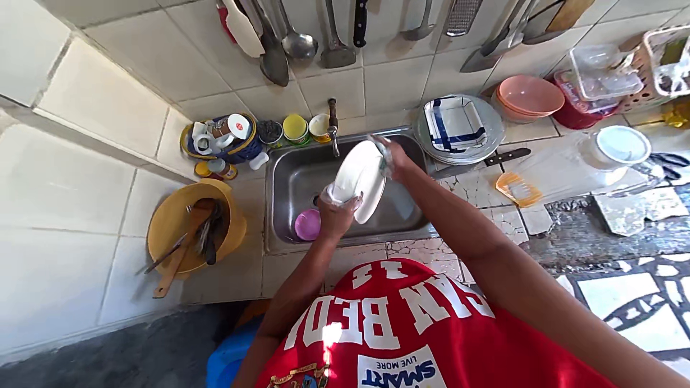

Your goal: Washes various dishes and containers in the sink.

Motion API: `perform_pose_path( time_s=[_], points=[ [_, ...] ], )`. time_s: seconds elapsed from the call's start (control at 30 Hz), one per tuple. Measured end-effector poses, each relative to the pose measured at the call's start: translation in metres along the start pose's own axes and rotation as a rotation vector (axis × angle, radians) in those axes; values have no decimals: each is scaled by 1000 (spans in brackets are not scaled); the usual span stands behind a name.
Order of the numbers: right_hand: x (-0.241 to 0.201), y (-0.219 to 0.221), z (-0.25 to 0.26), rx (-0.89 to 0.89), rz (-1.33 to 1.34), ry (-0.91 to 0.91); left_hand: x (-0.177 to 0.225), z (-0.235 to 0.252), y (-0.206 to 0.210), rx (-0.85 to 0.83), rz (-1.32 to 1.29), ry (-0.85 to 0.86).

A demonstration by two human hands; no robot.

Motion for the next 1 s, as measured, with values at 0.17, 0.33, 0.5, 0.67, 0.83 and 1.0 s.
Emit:
perform_pose_path(
  time_s=[0.17, 0.33, 0.5, 0.67, 0.83, 1.0],
  points=[
    [30, 3, 1, -74, -468, -26, -43, 7, 2, -297, 55, -277],
    [-23, 90, -30, -205, -1332, -397, -29, 9, 9, -396, 369, -304],
    [-34, 14, 18, -40, -713, -291, -20, -9, -5, -187, 249, -213],
    [2, -43, 30, 106, -197, 17, -39, -27, 3, -201, 29, -300],
    [-44, 54, -12, -117, -1068, -196, -38, -8, 24, -258, -67, -448],
    [-43, 46, 9, -81, -627, -250, -28, 14, 10, -57, -195, -147]
  ],
)
Point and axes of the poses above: each hand's wrist, its own z-axis towards the middle knuckle, its own y-axis out of the palm, x = y × z, the point moved 8 cm from there along z, towards the middle knuckle, and after that the axes turned 5 degrees about y, right-handed, at the moved point
